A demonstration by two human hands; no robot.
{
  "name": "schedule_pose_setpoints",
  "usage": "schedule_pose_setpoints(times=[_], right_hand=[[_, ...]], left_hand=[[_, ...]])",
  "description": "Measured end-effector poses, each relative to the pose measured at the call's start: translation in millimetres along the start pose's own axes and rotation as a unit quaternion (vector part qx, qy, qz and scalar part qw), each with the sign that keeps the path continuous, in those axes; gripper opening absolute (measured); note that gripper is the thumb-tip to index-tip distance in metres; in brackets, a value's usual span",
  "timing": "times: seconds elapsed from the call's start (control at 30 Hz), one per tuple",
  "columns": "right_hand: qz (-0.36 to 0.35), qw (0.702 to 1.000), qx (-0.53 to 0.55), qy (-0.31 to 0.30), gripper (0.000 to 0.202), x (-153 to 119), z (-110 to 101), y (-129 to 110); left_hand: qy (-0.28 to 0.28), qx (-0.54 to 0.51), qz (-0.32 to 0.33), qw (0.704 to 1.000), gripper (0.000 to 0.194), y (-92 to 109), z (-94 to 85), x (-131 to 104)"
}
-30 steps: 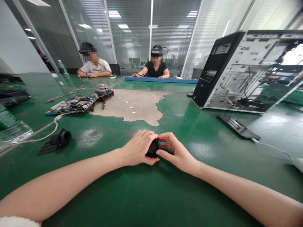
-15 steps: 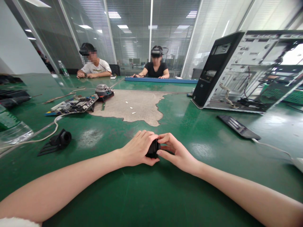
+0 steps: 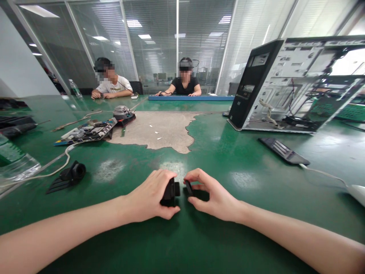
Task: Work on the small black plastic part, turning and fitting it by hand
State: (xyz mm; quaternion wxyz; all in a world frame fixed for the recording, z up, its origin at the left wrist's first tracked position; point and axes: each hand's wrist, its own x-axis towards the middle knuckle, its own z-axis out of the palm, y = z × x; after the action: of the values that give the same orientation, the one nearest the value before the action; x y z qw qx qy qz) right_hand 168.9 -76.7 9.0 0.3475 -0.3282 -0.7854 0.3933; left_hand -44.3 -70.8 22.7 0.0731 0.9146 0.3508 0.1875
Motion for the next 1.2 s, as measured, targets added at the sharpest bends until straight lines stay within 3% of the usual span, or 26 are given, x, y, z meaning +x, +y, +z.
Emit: schedule_pose_setpoints(times=[0.07,0.23,0.33,0.4,0.5,0.67,0.73,0.83,0.93,1.07,1.2], right_hand=[[0.01,1.0,-0.02,-0.019,0.036,-3,-2,-2],[-0.03,0.993,-0.094,-0.06,0.035,-8,-7,-8],[-0.023,0.995,-0.081,-0.062,0.034,-8,-4,-10],[-0.001,0.998,-0.045,-0.05,0.033,-6,0,-9],[0.035,0.998,0.038,-0.038,0.034,-2,8,-8],[0.101,0.978,0.183,-0.006,0.037,5,12,-4],[0.105,0.971,0.213,0.01,0.036,7,10,-2],[0.107,0.969,0.219,0.035,0.032,8,4,2],[0.123,0.968,0.212,0.06,0.032,8,2,4],[0.128,0.965,0.219,0.062,0.038,10,7,1],[0.109,0.966,0.234,0.032,0.043,11,17,-4]], left_hand=[[-0.006,-0.005,-0.082,0.997,0.054,0,-10.5,-27],[0.078,0.033,-0.283,0.955,0.05,-17,-28.9,-118],[0.129,0.042,-0.321,0.937,0.051,-27,-32.6,-158],[0.129,0.044,-0.33,0.934,0.055,-27,-31.0,-163],[0.094,0.017,-0.301,0.949,0.057,-17,-22.5,-138],[0.027,-0.022,-0.129,0.991,0.055,-1,-1.7,-48],[0.025,-0.03,-0.077,0.996,0.056,0,6.6,-15],[0.018,-0.047,-0.022,0.999,0.055,-2,16.1,17],[0.018,-0.047,-0.012,0.999,0.055,-4,18.7,24],[0.019,-0.021,-0.047,0.999,0.054,-3,14.8,11],[0.034,0.003,0.011,0.999,0.062,11,13.4,3]])
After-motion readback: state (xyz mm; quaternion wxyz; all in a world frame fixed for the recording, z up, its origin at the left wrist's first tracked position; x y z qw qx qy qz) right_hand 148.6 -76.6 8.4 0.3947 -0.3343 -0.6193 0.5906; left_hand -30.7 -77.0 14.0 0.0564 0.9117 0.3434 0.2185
